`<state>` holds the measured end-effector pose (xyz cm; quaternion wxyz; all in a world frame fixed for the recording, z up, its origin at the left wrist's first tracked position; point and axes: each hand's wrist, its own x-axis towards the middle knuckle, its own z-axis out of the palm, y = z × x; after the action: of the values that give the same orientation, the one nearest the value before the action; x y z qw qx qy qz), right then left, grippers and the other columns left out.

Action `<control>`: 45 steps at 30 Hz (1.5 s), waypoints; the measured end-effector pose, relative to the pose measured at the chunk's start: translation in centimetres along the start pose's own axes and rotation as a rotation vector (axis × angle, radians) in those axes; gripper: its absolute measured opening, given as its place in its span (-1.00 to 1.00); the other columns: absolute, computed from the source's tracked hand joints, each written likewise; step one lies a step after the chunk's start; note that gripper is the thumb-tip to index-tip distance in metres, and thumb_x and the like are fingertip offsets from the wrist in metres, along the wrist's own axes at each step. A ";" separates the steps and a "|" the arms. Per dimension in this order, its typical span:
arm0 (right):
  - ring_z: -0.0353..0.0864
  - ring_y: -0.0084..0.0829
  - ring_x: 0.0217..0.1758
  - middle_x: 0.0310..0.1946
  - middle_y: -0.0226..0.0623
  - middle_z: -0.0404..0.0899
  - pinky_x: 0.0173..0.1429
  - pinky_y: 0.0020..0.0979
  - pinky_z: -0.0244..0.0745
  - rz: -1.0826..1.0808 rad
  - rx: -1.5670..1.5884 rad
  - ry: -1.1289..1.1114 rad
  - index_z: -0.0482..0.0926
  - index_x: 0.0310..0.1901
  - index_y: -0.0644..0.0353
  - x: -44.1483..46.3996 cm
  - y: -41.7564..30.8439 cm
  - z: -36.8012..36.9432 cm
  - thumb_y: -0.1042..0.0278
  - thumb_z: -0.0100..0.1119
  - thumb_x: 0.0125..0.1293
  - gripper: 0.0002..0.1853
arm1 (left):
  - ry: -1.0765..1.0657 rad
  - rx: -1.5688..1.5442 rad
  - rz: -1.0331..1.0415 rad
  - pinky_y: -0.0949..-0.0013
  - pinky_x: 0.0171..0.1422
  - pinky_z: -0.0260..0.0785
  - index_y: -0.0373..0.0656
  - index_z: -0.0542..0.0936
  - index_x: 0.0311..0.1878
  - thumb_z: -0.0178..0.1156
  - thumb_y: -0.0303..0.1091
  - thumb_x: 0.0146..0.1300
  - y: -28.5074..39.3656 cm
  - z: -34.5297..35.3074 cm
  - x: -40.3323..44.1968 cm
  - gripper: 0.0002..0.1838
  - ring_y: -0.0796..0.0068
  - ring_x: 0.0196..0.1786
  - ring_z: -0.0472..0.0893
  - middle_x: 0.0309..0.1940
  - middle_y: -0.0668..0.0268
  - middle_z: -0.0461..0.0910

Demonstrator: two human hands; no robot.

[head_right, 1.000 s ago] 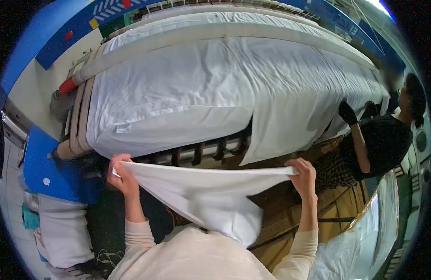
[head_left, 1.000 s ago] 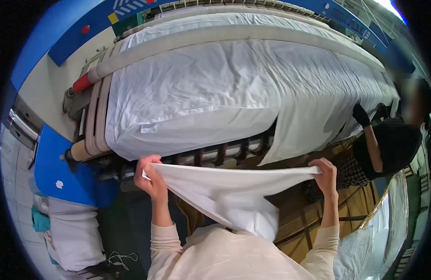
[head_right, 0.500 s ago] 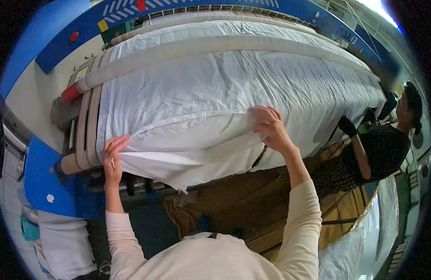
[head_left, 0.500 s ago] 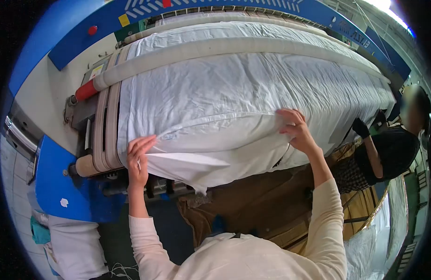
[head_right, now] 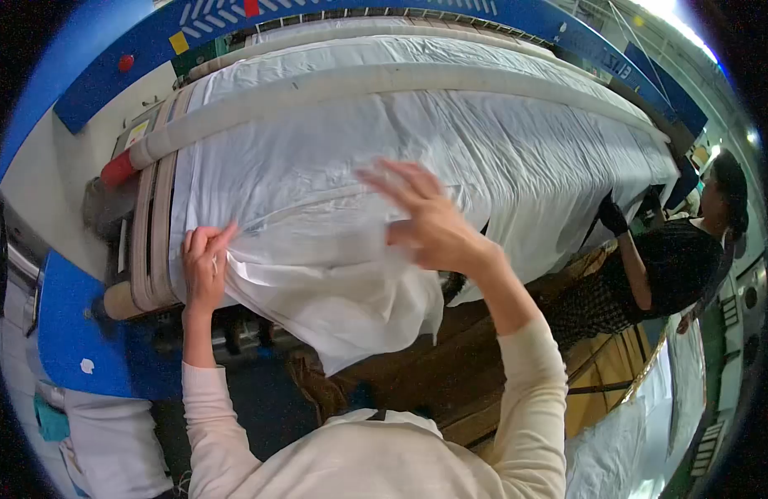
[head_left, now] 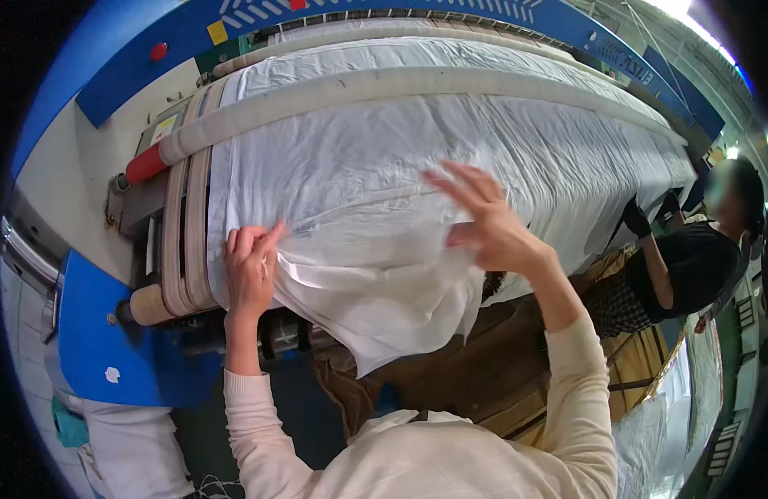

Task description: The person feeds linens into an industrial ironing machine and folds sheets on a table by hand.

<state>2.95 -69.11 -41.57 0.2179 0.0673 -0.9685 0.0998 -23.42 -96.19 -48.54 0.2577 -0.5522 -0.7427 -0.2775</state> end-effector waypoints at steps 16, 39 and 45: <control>0.39 -0.19 0.33 0.23 -0.24 0.49 0.42 -0.25 0.23 0.117 -0.021 -0.070 0.62 -0.02 0.24 1.3 5.9 4.1 0.48 0.25 -0.18 -0.47 | -0.067 -0.271 -0.140 0.24 0.08 0.29 -0.13 0.71 -0.04 -0.04 -0.34 0.40 -3.8 0.1 1.8 -0.68 0.23 -0.10 0.47 -0.25 0.21 0.48; 0.38 -0.73 -0.53 -0.58 -0.65 0.43 -0.51 -0.54 0.22 0.964 0.956 0.950 0.55 -0.36 0.18 -14.6 3.9 3.2 0.27 0.11 0.41 -0.79 | 0.587 -0.085 -0.604 0.37 -0.32 0.40 -0.48 0.57 -0.21 0.19 -0.32 0.36 3.0 -6.9 -9.7 -0.70 0.52 -0.42 0.49 -0.43 0.20 0.61; 0.46 -0.28 -0.63 -0.60 -0.31 0.54 -0.46 -0.32 0.38 0.905 -0.208 0.878 0.51 -0.33 0.11 -9.5 6.3 3.4 0.17 0.20 0.33 -0.79 | 0.545 -0.054 -0.543 0.35 -0.37 0.36 -0.32 0.58 -0.29 0.26 -0.24 0.32 -0.7 -3.9 -4.7 -0.73 0.54 -0.50 0.43 -0.54 0.26 0.57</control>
<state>8.98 -62.89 -49.80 0.5363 -0.4169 -0.7263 0.1057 -22.62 -102.30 -49.12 0.3480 -0.2481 -0.7586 -0.4918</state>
